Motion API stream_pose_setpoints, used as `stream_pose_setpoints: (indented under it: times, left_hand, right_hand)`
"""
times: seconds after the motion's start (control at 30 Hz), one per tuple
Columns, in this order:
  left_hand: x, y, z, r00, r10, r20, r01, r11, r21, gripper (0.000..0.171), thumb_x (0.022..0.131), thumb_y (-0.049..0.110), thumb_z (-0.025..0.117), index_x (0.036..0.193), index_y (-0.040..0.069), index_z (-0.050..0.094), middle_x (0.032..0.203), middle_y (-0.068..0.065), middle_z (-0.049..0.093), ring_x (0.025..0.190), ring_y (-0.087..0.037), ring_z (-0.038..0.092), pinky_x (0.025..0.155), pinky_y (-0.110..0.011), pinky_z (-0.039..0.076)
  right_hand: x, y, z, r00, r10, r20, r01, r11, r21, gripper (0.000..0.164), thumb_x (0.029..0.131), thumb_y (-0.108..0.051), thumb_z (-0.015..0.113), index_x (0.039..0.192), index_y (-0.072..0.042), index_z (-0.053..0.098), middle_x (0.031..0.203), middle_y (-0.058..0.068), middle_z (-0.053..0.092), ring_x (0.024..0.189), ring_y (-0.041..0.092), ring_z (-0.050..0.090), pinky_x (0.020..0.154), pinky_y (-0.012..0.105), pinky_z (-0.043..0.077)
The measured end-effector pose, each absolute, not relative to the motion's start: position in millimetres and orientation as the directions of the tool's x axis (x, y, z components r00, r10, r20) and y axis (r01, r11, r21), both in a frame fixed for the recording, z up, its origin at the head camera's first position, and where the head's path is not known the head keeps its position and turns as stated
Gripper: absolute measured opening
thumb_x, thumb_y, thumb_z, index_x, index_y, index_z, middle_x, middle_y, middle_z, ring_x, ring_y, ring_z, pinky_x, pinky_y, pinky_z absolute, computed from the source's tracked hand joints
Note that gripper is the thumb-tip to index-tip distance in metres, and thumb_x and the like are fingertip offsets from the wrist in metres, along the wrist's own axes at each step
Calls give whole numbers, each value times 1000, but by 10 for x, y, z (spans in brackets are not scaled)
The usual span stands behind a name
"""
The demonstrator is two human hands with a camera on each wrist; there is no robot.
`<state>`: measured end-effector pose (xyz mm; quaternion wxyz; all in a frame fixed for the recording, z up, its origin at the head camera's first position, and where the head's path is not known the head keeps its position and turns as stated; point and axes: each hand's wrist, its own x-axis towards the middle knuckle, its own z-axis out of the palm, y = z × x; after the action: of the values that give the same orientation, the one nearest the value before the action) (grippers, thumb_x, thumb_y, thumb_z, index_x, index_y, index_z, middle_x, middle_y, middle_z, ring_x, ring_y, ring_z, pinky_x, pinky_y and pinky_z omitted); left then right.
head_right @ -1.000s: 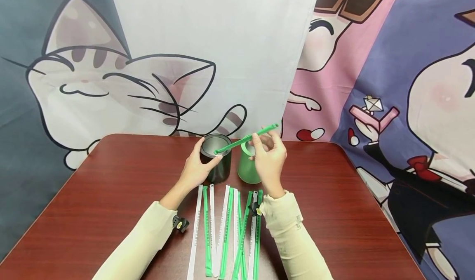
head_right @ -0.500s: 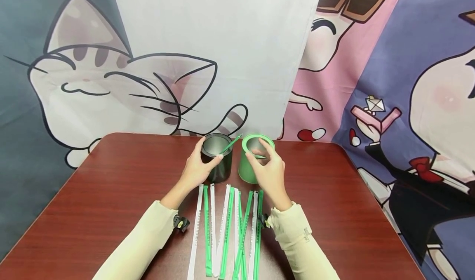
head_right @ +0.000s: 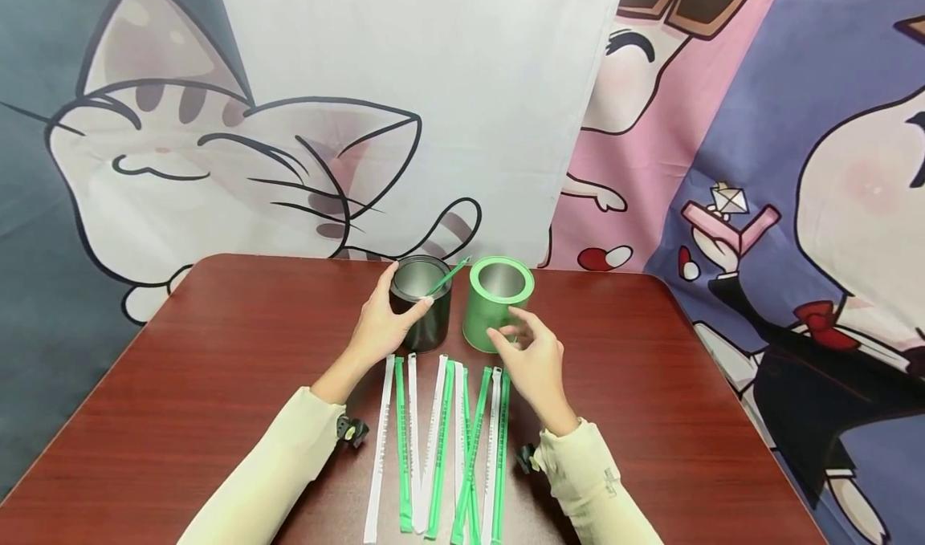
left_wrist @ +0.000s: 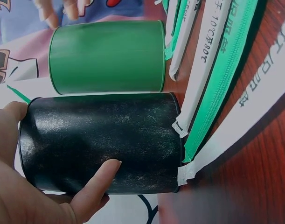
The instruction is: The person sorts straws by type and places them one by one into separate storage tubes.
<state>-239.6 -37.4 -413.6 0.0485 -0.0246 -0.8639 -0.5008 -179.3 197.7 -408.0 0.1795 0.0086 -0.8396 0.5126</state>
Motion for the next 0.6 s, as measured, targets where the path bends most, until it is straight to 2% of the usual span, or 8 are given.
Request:
stream_pose_setpoints:
  times: [0.13, 0.23, 0.37, 0.6]
  left_hand:
    - [-2409, -375, -4140, -993, 2, 119, 104, 500, 859, 91, 85, 63, 65, 158, 33, 21, 153, -9, 39, 134, -37, 43, 98, -63, 38]
    - [-2412, -374, -4142, -993, 4, 121, 107, 503, 858, 91, 85, 62, 66, 158, 32, 21, 151, -9, 41, 132, -37, 44, 97, -62, 39]
    - [-2411, -372, -4140, -993, -3, 116, 98, 508, 856, 89, 85, 62, 66, 157, 36, 21, 150, -9, 42, 131, -37, 46, 96, -61, 39]
    - [-2409, -374, -4148, -993, -7, 119, 98, 517, 851, 90, 85, 64, 65, 157, 34, 21, 150, -10, 42, 130, -39, 47, 94, -62, 41]
  right_hand:
    - [-1767, 2017, -4149, -943, 183, 277, -166, 462, -871, 45, 83, -14, 81, 125, -8, 66, 91, 12, 73, 71, 20, 70, 51, 43, 56]
    - [-1752, 2047, -4192, -945, 189, 266, -150, 474, -868, 46, 82, -14, 81, 125, -8, 66, 90, 12, 73, 67, 13, 69, 50, 40, 56]
    - [-1724, 2084, -4242, -954, 182, 237, -117, 505, -855, 48, 82, -16, 82, 127, -6, 64, 88, 11, 73, 67, 8, 67, 49, 35, 55]
    - [-1666, 2147, -4325, -980, 142, 143, -40, 557, -829, 45, 82, -13, 81, 124, -4, 65, 82, 9, 72, 69, 22, 69, 50, 33, 55]
